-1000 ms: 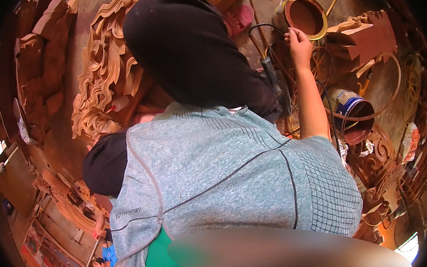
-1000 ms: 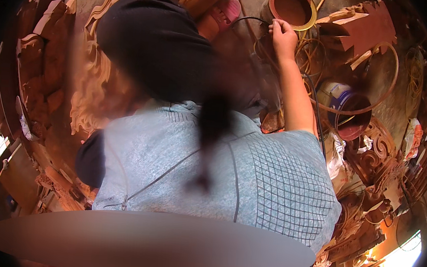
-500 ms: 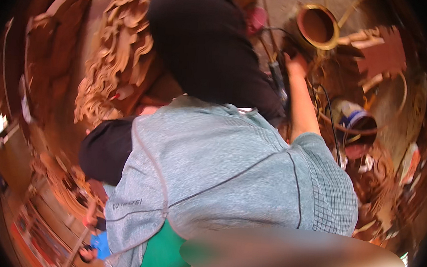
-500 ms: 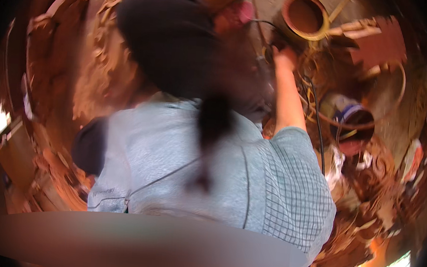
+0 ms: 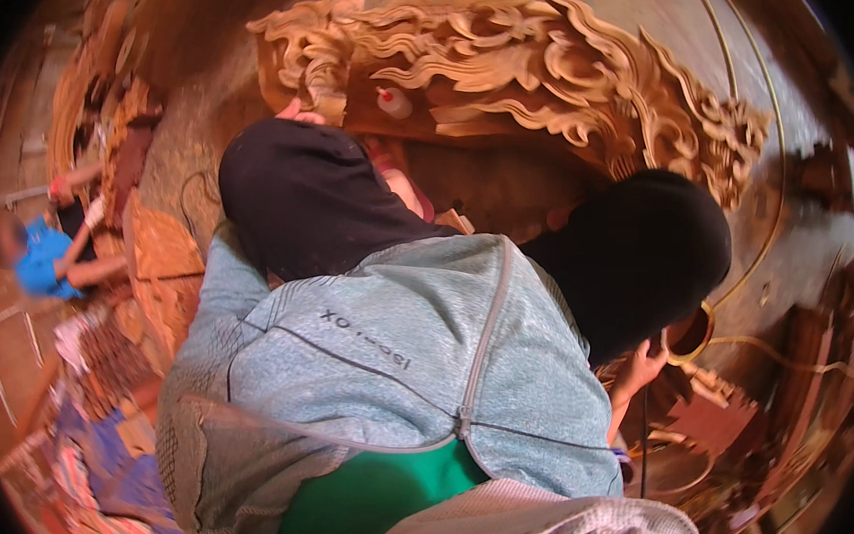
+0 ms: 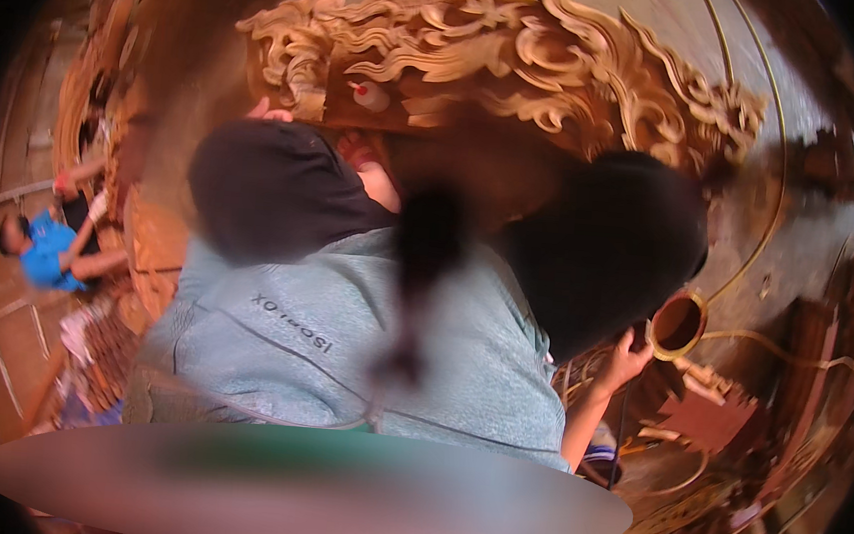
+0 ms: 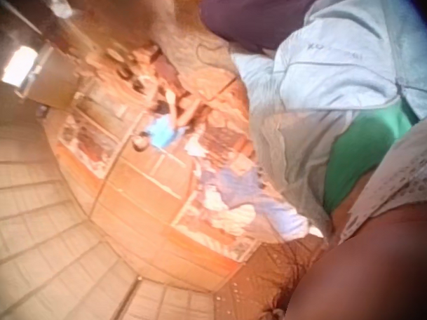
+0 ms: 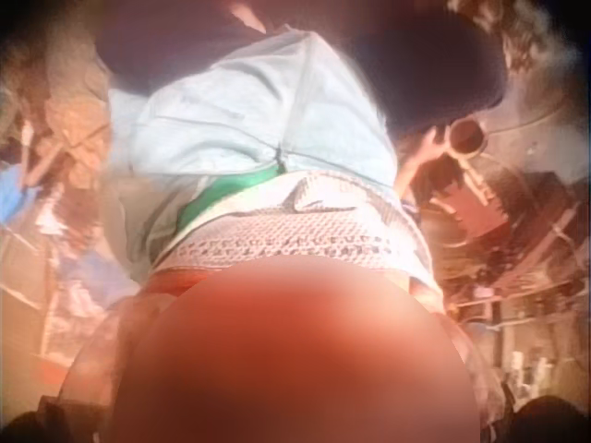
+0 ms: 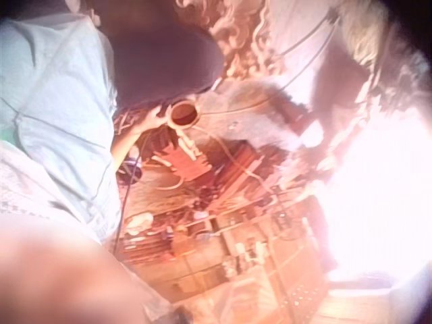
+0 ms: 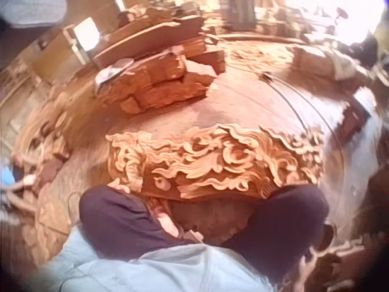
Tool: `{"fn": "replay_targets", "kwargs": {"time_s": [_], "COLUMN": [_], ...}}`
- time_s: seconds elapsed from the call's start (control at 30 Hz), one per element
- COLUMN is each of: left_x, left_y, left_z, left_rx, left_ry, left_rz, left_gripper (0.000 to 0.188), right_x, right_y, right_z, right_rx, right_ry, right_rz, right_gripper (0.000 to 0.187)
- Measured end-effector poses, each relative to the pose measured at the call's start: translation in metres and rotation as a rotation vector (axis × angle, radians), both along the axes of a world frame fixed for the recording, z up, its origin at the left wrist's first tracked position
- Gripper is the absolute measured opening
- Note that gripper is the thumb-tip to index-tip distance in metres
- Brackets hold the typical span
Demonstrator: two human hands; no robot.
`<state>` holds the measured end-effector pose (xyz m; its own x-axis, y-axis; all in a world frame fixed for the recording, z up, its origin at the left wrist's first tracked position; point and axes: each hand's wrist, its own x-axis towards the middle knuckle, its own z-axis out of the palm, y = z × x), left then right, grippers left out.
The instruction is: The person sits on the floor and assembles a large, ornate wooden carving by applying glue and attaching pre-carved wooden pieces. They repeatedly apply glue from a bottle and press the pieces into place on a large wooden base.
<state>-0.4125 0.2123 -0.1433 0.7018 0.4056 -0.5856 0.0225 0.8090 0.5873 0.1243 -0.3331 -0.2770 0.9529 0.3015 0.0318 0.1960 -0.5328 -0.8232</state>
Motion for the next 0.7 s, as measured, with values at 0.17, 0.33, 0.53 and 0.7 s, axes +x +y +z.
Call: {"fn": "replay_targets", "kwargs": {"time_s": [0.17, 0.33, 0.53, 0.7], "left_x": [0.040, 0.058, 0.049, 0.055], "left_y": [0.004, 0.014, 0.104, 0.192], "left_z": [0.024, 0.037, -0.043, -0.077], "left_rx": [0.136, 0.391, 1.303, 1.397], "left_ry": [-0.006, 0.421, 0.618, 0.805], "left_rz": [-0.209, -0.186, 0.110, 0.360], "left_gripper": [0.036, 0.034, 0.029, 0.024], "right_x": [0.034, 0.082, 0.088, 0.018], "right_y": [0.112, 0.215, 0.362, 0.482], "right_z": [0.126, 0.217, 0.267, 0.245], "right_rx": [0.423, 0.260, 0.005, -0.198], "right_ry": [0.163, 0.037, -0.126, -0.135], "right_rz": [-0.010, 0.075, 0.501, 1.001], "right_gripper": [0.031, 0.043, 0.035, 0.022]}}
